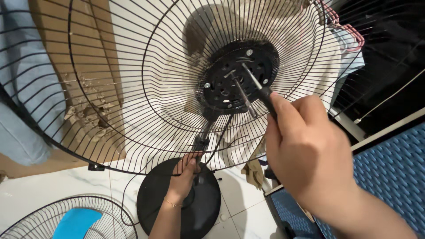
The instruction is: The person uses a screwdriver to tighten screws on the central hub of a standing fan. They repeatedly adjust the screwdriver and reposition their hands to secure the fan's internal components.
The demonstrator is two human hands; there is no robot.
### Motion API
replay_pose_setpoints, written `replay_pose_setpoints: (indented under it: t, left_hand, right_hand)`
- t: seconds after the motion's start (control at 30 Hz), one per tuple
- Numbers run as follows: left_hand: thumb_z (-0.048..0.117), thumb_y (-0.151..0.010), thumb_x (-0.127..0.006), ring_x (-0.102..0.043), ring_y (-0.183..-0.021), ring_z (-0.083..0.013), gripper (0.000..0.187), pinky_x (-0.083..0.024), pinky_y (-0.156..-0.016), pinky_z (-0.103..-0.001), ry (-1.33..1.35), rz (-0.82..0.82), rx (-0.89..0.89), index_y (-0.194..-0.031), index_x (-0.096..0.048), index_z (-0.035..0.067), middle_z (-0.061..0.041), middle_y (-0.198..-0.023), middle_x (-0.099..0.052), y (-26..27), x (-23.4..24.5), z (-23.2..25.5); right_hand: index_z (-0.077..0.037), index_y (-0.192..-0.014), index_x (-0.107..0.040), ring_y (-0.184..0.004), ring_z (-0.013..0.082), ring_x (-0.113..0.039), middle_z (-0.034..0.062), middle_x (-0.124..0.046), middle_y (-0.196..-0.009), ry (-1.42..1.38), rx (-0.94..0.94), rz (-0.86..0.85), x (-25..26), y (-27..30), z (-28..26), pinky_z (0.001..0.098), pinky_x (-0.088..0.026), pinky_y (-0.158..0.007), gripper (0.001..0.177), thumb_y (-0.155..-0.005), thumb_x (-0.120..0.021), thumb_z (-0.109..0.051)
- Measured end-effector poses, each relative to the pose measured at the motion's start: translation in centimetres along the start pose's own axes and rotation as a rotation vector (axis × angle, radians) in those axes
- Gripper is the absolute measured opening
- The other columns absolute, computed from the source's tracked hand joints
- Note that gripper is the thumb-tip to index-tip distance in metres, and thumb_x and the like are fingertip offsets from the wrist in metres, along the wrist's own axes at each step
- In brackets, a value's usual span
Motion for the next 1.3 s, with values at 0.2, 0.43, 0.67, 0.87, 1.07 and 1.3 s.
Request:
replay_pose_setpoints:
  t: [0.2,0.43,0.67,0.87,1.07,1.3]
  left_hand:
    - [0.018,-0.103,-0.048,-0.05,-0.071,-0.0083,0.032,-0.041,-0.062,-0.023,0.092,-0.014,0.036,-0.125,-0.068,0.004,-0.001,-0.079,-0.06,0.5,0.0,-0.3]
    - [0.017,-0.105,-0.049,-0.051,-0.073,-0.0092,0.031,-0.041,-0.062,-0.024,0.186,-0.018,0.027,-0.124,-0.068,0.003,-0.001,-0.078,-0.057,0.7,-0.2,-0.6]
    - [0.013,-0.103,-0.049,-0.048,-0.072,-0.0094,0.03,-0.044,-0.066,-0.025,0.414,-0.052,0.068,-0.125,-0.065,-0.002,0.001,-0.088,-0.062,0.8,0.2,-1.7]
    - [0.012,-0.105,-0.051,-0.045,-0.071,-0.0094,0.033,-0.043,-0.066,-0.026,0.457,-0.086,0.004,-0.129,-0.065,-0.005,0.0,-0.082,-0.056,1.3,0.7,-2.3]
    - [0.011,-0.105,-0.049,-0.044,-0.068,-0.0092,0.032,-0.041,-0.064,-0.026,0.44,-0.091,-0.008,-0.128,-0.065,-0.006,0.0,-0.08,-0.055,1.6,0.4,-2.1]
    - [0.01,-0.105,-0.048,-0.04,-0.061,-0.0088,0.031,-0.036,-0.057,-0.025,0.432,-0.059,0.035,-0.123,-0.066,-0.008,0.0,-0.07,-0.05,2.7,0.8,-0.9]
  right_hand:
    - [0.001,-0.121,-0.073,-0.05,0.0289,-0.06,0.0098,-0.062,-0.067,0.046,0.019,0.005,0.0,-0.1,0.5,0.04,-0.047,-0.048,0.028,-0.095,-0.072,-0.009]
    - [0.004,-0.109,-0.07,-0.063,0.0313,-0.065,0.0171,-0.064,-0.086,-0.106,0.08,-0.029,0.5,-1.2,1.4,0.0374,-0.053,-0.057,0.033,-0.081,-0.075,-0.012]
    - [0.003,-0.115,-0.075,-0.051,0.0238,-0.059,0.0125,-0.062,-0.078,0.096,0.13,-0.055,1.4,-1.3,0.0,0.0344,-0.045,-0.045,0.031,-0.086,-0.08,-0.008]
    - [0.003,-0.107,-0.074,-0.053,0.0261,-0.061,0.0128,-0.065,-0.073,0.067,0.19,0.006,1.3,-1.4,-0.7,0.0356,-0.046,-0.047,0.022,-0.088,-0.077,-0.006]
    - [-0.005,-0.12,-0.074,-0.051,0.0218,-0.067,0.0113,-0.07,-0.066,-0.005,-0.177,-0.293,-0.6,-1.5,1.7,0.0331,-0.05,-0.049,0.021,-0.101,-0.07,-0.012]
    - [0.009,-0.114,-0.07,-0.06,0.0245,-0.065,0.0209,-0.066,-0.095,-0.038,0.158,-0.205,0.5,-0.7,0.5,0.034,-0.054,-0.052,0.037,-0.081,-0.073,-0.007]
Point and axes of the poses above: each hand's wrist, its own y-axis away from the middle knuckle, its own x-axis out of the back of the hand, z = x × y, the point moved 4 cm from there along -y, towards the middle knuckle
